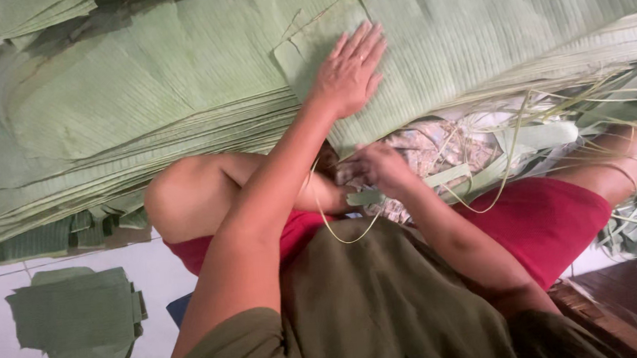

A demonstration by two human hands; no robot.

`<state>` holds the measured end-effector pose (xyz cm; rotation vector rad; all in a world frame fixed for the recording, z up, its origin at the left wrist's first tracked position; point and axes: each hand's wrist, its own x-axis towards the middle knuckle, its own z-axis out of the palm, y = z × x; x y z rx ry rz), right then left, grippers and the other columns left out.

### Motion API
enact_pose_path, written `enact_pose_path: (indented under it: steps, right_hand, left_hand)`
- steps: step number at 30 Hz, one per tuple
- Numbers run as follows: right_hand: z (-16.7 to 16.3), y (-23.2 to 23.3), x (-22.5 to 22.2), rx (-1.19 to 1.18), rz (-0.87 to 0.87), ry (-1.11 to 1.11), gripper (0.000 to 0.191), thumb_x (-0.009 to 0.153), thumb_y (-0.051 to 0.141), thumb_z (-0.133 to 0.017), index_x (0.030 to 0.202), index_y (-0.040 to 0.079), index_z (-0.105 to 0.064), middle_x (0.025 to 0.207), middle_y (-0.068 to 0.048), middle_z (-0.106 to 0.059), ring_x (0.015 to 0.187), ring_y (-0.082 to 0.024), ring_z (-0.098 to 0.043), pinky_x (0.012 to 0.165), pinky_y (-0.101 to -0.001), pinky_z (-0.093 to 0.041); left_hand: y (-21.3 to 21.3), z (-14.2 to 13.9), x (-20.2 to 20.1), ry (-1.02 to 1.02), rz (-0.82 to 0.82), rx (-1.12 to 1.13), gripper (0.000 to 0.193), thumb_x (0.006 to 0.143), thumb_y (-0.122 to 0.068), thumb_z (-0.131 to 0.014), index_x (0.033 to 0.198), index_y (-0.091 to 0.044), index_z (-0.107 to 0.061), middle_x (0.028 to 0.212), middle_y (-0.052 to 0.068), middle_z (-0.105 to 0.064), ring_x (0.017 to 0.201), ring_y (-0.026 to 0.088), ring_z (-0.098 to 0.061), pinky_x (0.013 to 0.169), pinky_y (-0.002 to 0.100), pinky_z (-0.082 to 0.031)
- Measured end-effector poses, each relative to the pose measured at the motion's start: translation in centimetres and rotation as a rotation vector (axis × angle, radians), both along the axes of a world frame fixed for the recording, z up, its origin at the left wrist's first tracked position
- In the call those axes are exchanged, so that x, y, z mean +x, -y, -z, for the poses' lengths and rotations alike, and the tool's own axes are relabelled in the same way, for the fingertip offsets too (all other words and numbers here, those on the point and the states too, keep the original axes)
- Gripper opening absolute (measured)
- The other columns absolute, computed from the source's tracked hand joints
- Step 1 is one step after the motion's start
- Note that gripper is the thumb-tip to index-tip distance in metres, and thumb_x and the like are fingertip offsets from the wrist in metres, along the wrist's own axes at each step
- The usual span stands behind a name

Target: The person sits on the floor in front of a large pile of banana leaf pieces. They take individual leaf pieces, fold them in half, smooth them flat by hand, stack the folded pieces into a pile, and occasionally tie stacks together with thin leaf strips.

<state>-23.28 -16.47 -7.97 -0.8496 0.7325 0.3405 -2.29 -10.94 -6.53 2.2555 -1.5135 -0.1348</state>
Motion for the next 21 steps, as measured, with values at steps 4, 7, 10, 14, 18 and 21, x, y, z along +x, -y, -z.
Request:
enact_pose_path:
  steps: [4,7,10,14,18,21]
  right_hand:
    - [0.8,-1.4,0.4,-0.056,-0.200,0.022,0.028,0.102,0.025,-0.062,0.100,-0.002,-0.069,0.084,-0.010,-0.073,0.071,-0.017,-0.066,0.058,-0.0288,-0.051]
    - [1.1,-2.3,0.4,-0.311,-0.362,0.019,0.036,0.105,0.028,-0.063,0.093,-0.004,-0.073,0.077,-0.011,-0.071,0.065,-0.017,-0.062,0.056,-0.0304,-0.048]
    - [0.3,-1.7,-1.0,-0.691,-0.522,0.119,0.032,0.105,0.028,-0.060,0.094,-0.001,-0.069,0.073,-0.013,-0.070,0.064,-0.018,-0.065,0.060,-0.0335,-0.053]
    - [-3.2,2.6,-6.1,-1.159,-0.775,0.086,0.017,0.100,0.018,-0.059,0.102,0.005,-0.071,0.080,-0.015,-0.072,0.067,-0.021,-0.065,0.062,-0.0374,-0.053]
    - [-6.9,9.0,-12.6,-1.763,-1.410,-0.387,0.028,0.108,0.026,-0.043,0.122,0.017,-0.066,0.082,-0.002,-0.072,0.047,-0.009,-0.062,0.035,-0.0228,-0.051]
    - [-7.1,11.4,-14.2,-1.996,-0.869,-0.014,0.022,0.104,0.029,-0.051,0.107,0.023,-0.071,0.088,-0.003,-0.075,0.062,-0.018,-0.065,0.052,-0.0319,-0.053]
  left_hand:
    - [0.3,1.7,0.1,-0.071,0.021,0.062,0.061,0.105,-0.038,-0.047,0.156,-0.006,-0.041,0.166,0.011,-0.031,0.154,0.030,-0.026,0.126,0.049,-0.019]
    - [-0.1,2.7,0.2,-0.084,0.021,0.077,0.059,0.106,-0.038,-0.046,0.156,-0.006,-0.042,0.166,0.010,-0.033,0.155,0.029,-0.027,0.127,0.049,-0.019]
    - [-0.1,2.7,0.2,-0.081,0.021,0.091,0.059,0.106,-0.037,-0.046,0.156,-0.007,-0.042,0.167,0.009,-0.033,0.155,0.028,-0.027,0.127,0.048,-0.019]
    - [0.1,2.2,0.2,-0.092,0.026,0.075,0.060,0.105,-0.037,-0.046,0.156,-0.006,-0.041,0.166,0.010,-0.032,0.154,0.028,-0.026,0.125,0.048,-0.018]
    - [0.2,2.2,0.2,-0.117,0.022,0.110,0.060,0.105,-0.037,-0.047,0.156,-0.006,-0.041,0.167,0.009,-0.030,0.154,0.028,-0.025,0.126,0.047,-0.018]
    - [0.5,2.5,-0.1,-0.112,0.014,0.112,0.058,0.103,-0.036,-0.049,0.155,-0.008,-0.044,0.166,0.011,-0.030,0.154,0.030,-0.025,0.126,0.049,-0.018]
